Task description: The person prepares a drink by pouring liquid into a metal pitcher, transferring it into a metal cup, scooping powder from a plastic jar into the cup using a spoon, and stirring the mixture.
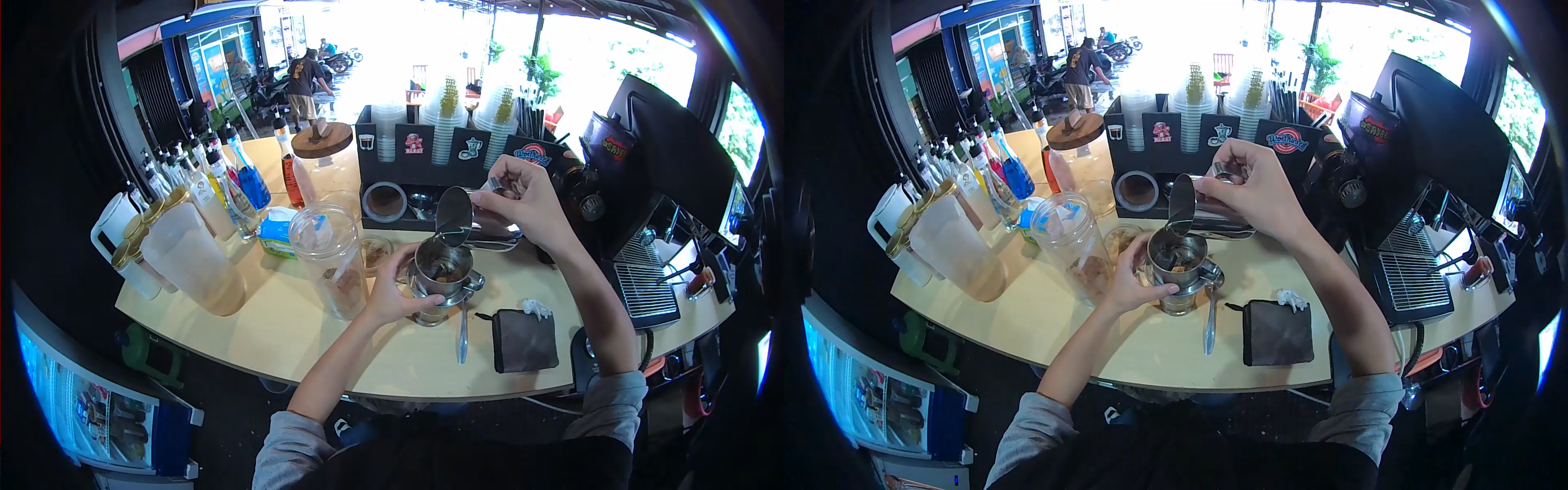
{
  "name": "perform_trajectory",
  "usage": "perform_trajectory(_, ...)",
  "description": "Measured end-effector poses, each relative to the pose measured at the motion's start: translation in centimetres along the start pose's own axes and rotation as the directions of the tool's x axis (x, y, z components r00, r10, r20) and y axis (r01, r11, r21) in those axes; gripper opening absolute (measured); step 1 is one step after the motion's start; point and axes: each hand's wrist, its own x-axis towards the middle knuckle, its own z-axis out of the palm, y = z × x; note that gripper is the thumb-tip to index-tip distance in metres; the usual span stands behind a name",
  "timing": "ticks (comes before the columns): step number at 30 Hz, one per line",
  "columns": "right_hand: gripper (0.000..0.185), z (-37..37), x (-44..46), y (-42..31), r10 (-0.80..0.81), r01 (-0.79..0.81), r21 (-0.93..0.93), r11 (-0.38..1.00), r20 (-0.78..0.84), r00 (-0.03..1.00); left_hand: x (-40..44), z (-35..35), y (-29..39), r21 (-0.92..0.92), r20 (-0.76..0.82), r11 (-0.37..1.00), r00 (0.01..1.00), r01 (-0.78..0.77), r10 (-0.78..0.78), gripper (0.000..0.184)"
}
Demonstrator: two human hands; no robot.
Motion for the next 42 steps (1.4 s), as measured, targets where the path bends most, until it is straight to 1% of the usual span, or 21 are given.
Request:
perform_trajectory(2, 0.021, -0.2, 0.1, 0.1, 0.017, -0.017, -0.066, 0.998, 0.004, 1.000, -0.1, -0.1, 0.0, 0.002, 0.002, 1.000, 1.000, 0.017, -0.017, 0.085)
perform_trajectory(5, 0.021, -0.2, 0.1, 0.2, -0.009, 0.007, -0.095, 0.995, -0.015, 1.000, -0.1, -0.1, 0.0, 0.007, 0.006, 1.000, 1.000, 0.028, -0.028, 0.084)
perform_trajectory(6, 0.021, -0.2, 0.1, 0.2, -0.008, 0.007, -0.095, 0.995, -0.015, 1.000, -0.1, -0.1, 0.0, 0.009, 0.008, 1.000, 1.000, 0.022, -0.022, 0.084)
perform_trajectory(8, 0.022, -0.1, -0.1, 0.0, -0.004, 0.001, -0.044, 0.999, -0.069, 0.998, -0.1, -0.1, 0.1, 0.003, 0.004, 1.000, 1.000, 0.015, -0.015, 0.084)
perform_trajectory(12, 0.023, -0.7, -0.4, -0.1, 0.015, -0.021, -0.069, 0.997, -0.086, 0.996, 0.0, -0.1, 0.5, 0.007, 0.006, 1.000, 1.000, 0.000, 0.000, 0.083)
perform_trajectory(15, 0.024, -1.0, -0.7, -0.2, 0.021, -0.026, -0.044, 0.999, -0.098, 0.995, 0.0, 0.0, 0.8, 0.008, 0.005, 1.000, 1.000, 0.018, -0.018, 0.082)
perform_trajectory(17, 0.025, -1.5, -0.8, 0.1, -0.009, -0.002, -0.105, 0.994, -0.106, 0.994, 0.0, 0.0, 0.5, 0.008, 0.000, 1.000, 1.000, 0.011, -0.011, 0.082)
perform_trajectory(24, 0.025, -2.1, -1.4, -0.2, 0.004, -0.015, -0.098, 0.995, -0.116, 0.993, -0.1, -0.1, -0.1, -0.006, 0.003, 1.000, 1.000, 0.009, -0.009, 0.083)
perform_trajectory(26, 0.022, -2.4, -1.5, 0.0, -0.023, 0.013, -0.159, 0.987, -0.064, 0.998, -0.1, 0.0, -0.1, -0.016, 0.001, 1.000, 1.000, 0.012, -0.012, 0.082)
perform_trajectory(27, 0.022, -2.3, -1.6, -0.2, -0.023, 0.012, -0.159, 0.987, -0.064, 0.998, -0.1, 0.0, -0.1, -0.026, -0.001, 1.000, 1.000, 0.015, -0.015, 0.082)
perform_trajectory(29, 0.025, -1.8, -1.8, -1.1, -0.007, -0.003, -0.101, 0.995, -0.097, 0.995, -0.1, -0.1, -0.1, -0.017, 0.009, 1.000, 1.000, 0.018, -0.018, 0.083)
perform_trajectory(30, 0.025, -1.7, -1.7, -1.1, -0.007, -0.003, -0.101, 0.995, -0.096, 0.995, -0.1, -0.1, -0.1, -0.009, 0.019, 1.000, 1.000, 0.022, -0.021, 0.083)
perform_trajectory(37, 0.021, -0.6, -1.6, -1.8, -0.015, 0.014, -0.013, 1.000, -0.057, 0.998, -0.1, -0.2, 0.0, 0.015, 0.045, 1.000, 0.999, 0.024, -0.025, 0.085)
perform_trajectory(42, 0.021, -0.3, -1.6, -1.6, -0.015, 0.016, 0.018, 1.000, -0.033, 0.999, -0.1, -0.1, 0.2, -0.029, 0.027, 0.999, 1.000, 0.013, -0.013, 0.084)
